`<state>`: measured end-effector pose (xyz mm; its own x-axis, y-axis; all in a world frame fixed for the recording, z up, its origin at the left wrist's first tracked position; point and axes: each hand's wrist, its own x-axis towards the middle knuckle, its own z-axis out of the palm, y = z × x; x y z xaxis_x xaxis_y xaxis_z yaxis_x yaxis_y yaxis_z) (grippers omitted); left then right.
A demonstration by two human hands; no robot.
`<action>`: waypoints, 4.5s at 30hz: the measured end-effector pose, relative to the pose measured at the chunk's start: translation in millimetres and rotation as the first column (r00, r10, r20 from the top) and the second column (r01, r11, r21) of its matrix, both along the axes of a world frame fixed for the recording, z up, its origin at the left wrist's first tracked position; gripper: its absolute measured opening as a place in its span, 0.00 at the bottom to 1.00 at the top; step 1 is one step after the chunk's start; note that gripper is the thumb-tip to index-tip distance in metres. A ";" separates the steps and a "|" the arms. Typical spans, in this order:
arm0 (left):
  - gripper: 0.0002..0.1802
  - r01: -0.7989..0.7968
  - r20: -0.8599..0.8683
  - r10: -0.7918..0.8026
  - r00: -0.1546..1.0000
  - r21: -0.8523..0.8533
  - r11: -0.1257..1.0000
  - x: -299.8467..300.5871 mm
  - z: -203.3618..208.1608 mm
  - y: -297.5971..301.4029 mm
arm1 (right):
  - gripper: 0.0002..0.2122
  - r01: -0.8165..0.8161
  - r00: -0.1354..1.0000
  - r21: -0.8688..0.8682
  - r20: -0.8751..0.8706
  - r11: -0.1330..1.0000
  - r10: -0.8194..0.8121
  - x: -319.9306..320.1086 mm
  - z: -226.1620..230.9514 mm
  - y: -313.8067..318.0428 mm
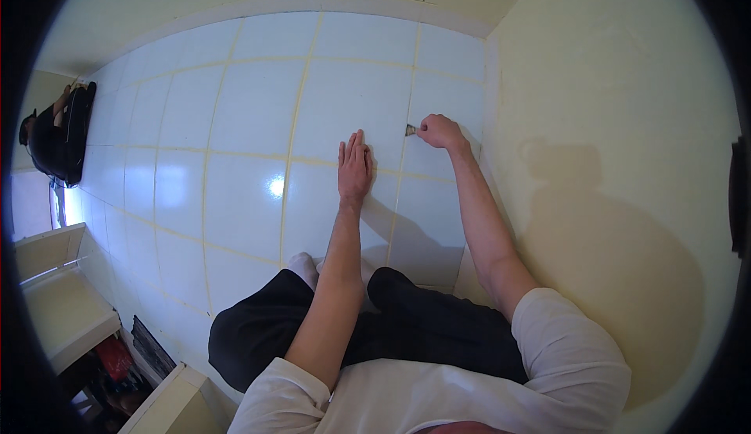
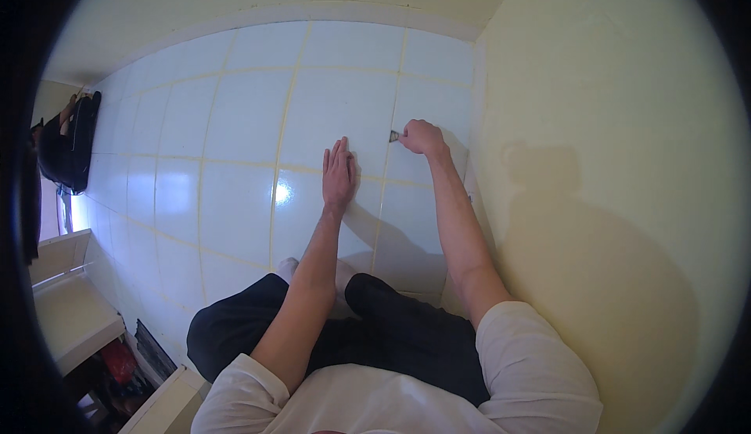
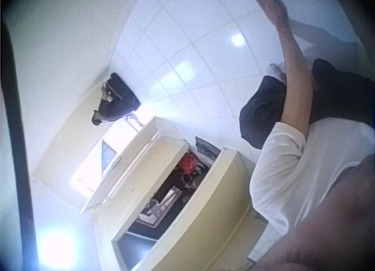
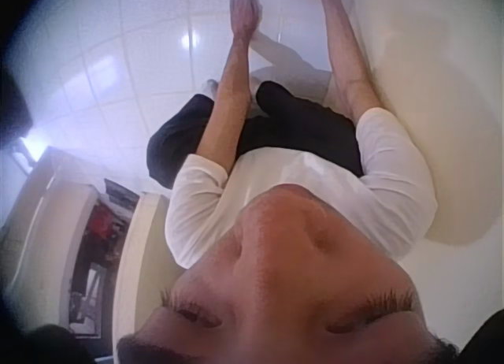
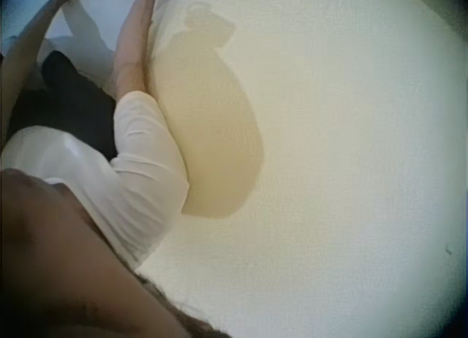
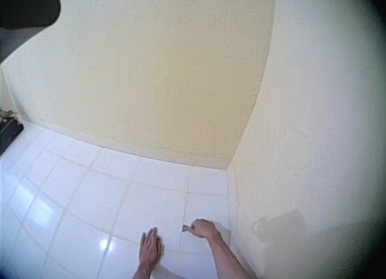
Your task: The person scrapes the seams between the floor tiles using a handheld scraper.
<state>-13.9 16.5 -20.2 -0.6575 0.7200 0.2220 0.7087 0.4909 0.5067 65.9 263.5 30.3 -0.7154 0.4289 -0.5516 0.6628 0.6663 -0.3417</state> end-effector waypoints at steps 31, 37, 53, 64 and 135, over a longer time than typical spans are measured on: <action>0.06 -0.005 -0.023 0.005 1.000 -0.006 1.000 -1.5 -6.5 -7.8 | 0.09 0.098 0.977 0.048 -0.193 0.994 -0.087 3.1 -14.6 -8.1; 0.06 -0.005 -0.002 0.005 1.000 -0.003 1.000 0.5 -5.0 -8.6 | 0.07 0.198 0.950 0.053 -0.256 0.979 -0.178 3.1 -14.5 -9.8; 0.07 0.006 -0.016 -0.005 1.000 0.006 1.000 2.3 -7.5 -7.9 | 0.08 0.210 0.945 0.082 -0.272 0.974 -0.181 4.7 -10.4 -13.6; 0.07 0.003 0.002 -0.003 1.000 0.016 1.000 2.5 -5.3 -7.9 | 0.09 0.233 0.949 0.000 -0.217 0.972 -0.228 5.7 -10.1 -9.2; 0.59 0.178 0.144 -0.121 0.982 -0.499 0.848 -27.1 -6.0 66.6 | 0.16 0.213 0.915 -0.225 -0.296 0.951 -0.275 16.7 -50.9 -11.1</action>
